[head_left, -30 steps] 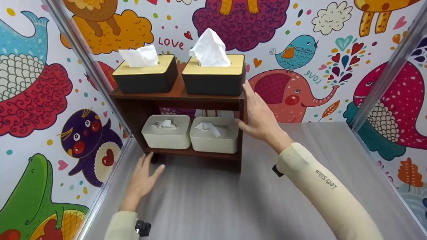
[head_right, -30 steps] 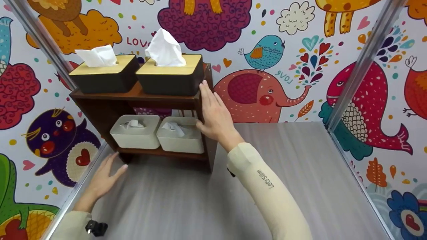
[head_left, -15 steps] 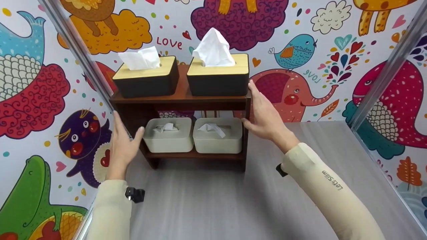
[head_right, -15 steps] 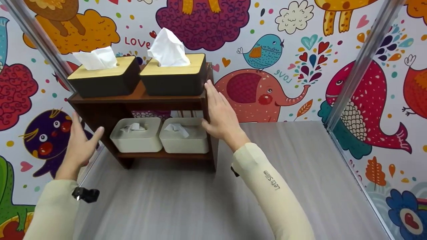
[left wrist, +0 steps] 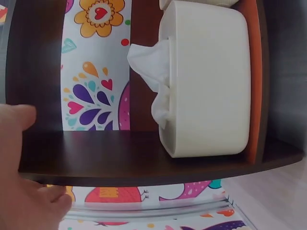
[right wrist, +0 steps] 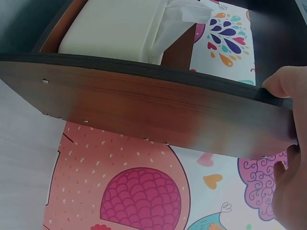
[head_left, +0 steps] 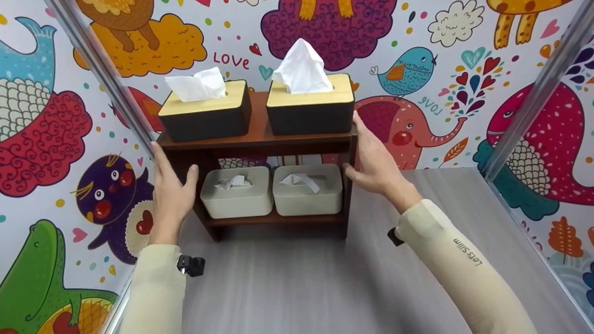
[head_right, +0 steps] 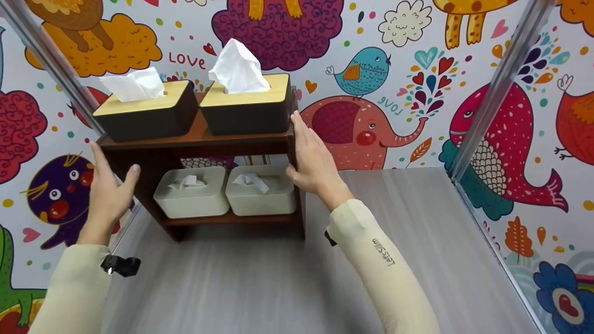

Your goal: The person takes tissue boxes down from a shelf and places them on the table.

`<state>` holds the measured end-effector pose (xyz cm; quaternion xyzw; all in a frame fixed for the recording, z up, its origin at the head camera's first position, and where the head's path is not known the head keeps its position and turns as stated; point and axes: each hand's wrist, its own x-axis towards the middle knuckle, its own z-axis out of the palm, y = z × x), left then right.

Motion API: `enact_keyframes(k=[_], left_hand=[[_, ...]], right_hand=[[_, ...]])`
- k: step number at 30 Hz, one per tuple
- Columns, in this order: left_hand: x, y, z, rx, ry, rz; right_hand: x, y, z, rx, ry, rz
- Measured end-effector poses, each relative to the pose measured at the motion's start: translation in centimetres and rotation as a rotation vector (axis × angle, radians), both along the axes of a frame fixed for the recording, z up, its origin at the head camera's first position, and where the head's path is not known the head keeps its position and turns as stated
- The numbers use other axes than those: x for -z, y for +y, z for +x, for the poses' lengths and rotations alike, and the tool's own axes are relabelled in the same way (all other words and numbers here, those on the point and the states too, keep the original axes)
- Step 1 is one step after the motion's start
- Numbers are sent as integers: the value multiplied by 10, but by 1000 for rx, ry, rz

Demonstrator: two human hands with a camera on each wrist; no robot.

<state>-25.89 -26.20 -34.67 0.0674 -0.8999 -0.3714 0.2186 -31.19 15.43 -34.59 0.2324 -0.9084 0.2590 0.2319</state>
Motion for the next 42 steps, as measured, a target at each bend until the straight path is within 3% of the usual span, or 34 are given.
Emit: enact_keyframes(k=[4,13,21,27,32,42], left_hand=[[0,3,3,-24,23,-39],[-1,17,4,2,54,-118],[1,35,5,-24,81,-164],[2,49,2,8,136,-205],[0,64,0,29,133,-249],[-3,91,-2,104,143,-283]], right_hand=[[1,5,0,-5,-8,-1],[1,29,0,-5,-50,-43],[1,51,1,1,-85,-41],[3,71,1,5,-63,-63],[3,87,1,-1,-58,-94],[0,120,8,34,-129,-133]])
